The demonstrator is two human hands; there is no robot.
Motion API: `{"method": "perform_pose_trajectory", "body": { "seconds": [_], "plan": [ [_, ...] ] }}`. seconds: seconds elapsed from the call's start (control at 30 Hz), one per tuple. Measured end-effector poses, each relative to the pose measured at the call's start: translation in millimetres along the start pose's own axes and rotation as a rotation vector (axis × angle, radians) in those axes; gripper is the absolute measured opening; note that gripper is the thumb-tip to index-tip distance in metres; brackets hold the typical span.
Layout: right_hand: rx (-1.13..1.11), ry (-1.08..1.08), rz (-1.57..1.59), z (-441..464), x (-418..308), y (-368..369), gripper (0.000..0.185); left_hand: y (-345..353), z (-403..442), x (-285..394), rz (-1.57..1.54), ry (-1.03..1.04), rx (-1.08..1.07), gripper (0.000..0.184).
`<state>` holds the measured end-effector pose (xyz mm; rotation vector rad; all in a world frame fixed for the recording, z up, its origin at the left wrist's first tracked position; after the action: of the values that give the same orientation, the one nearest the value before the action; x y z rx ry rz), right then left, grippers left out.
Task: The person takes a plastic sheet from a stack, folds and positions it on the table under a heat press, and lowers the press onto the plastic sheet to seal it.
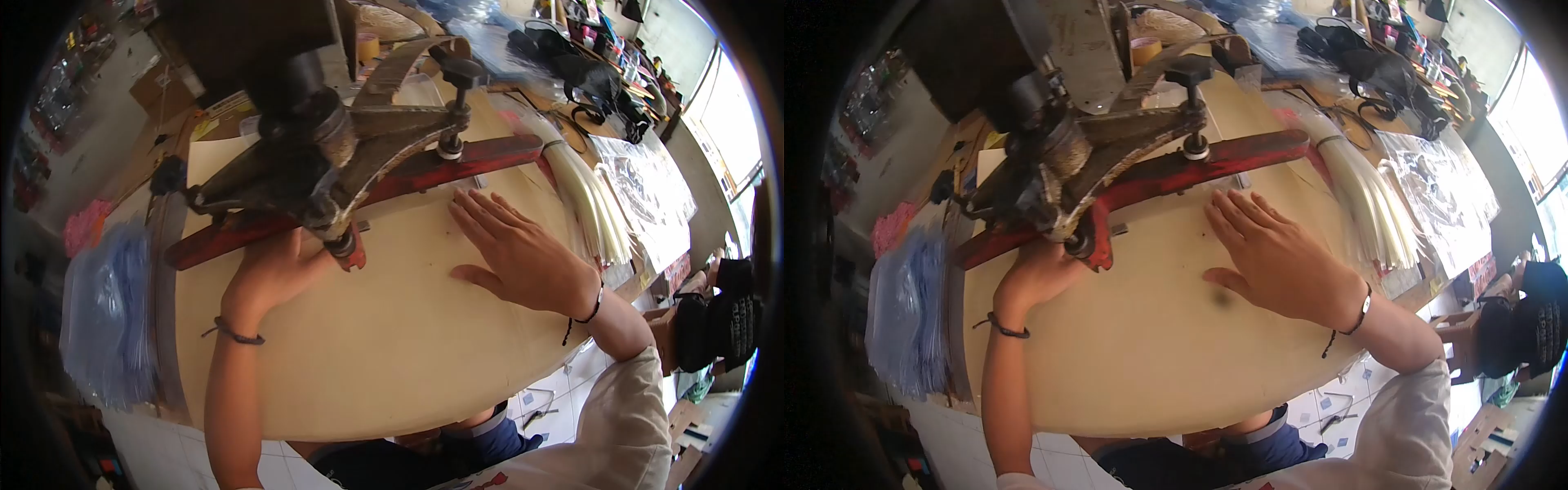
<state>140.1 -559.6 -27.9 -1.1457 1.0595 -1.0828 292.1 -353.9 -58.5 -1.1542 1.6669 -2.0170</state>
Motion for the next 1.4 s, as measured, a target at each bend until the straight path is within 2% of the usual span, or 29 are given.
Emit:
{"method": "perform_pose_trajectory", "body": {
  "seconds": [0.13,0.23,0.33,0.53,0.63,0.67,0.93,1.03,1.2,1.4],
  "plan": [
    [0.148,-0.046,-0.046,3.6,-2.4,-5.3,0.074,0.7,-1.0,1.4,0.037,-0.009,0.005,0.067],
    [0.170,-0.019,-0.041,7.6,2.7,-4.9,0.074,-0.1,-2.4,4.5,0.066,0.002,0.010,0.065],
    [0.091,0.026,0.027,11.5,11.0,1.5,0.073,3.4,-2.6,4.3,0.094,-0.007,-0.023,0.062],
    [0.084,0.052,0.059,10.9,12.6,-1.7,0.070,9.6,-4.1,-0.4,0.107,-0.019,-0.064,0.063],
    [0.073,0.042,0.067,11.4,10.1,-3.2,0.070,1.8,-5.0,7.1,0.093,0.025,0.053,0.066],
    [0.098,0.049,0.067,11.6,9.9,-5.4,0.065,-2.9,-5.6,10.6,0.098,0.057,0.108,0.066],
    [0.069,0.070,0.097,18.7,6.2,-8.1,0.053,-2.8,-2.7,6.8,-0.035,0.014,0.033,0.070],
    [-0.002,0.117,0.141,19.3,7.0,-5.1,0.055,-3.5,-2.8,7.0,0.038,0.064,0.068,0.075],
    [0.039,0.064,0.080,14.2,0.4,-5.2,0.056,-0.4,-4.9,4.2,0.129,0.080,0.091,0.083],
    [0.027,0.059,0.085,11.5,1.5,-2.4,0.060,1.9,-3.7,1.4,0.119,0.027,0.034,0.086]
  ]
}}
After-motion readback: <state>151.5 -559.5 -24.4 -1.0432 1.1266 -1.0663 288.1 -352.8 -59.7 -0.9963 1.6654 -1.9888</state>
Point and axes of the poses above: each hand's wrist, its own z-axis towards the middle knuckle, its own y-axis out of the palm, x = y × z, the point moved 10 cm from there along z, towards the middle knuckle, and after that the axes turned 6 degrees about y, right-handed, at the moved point
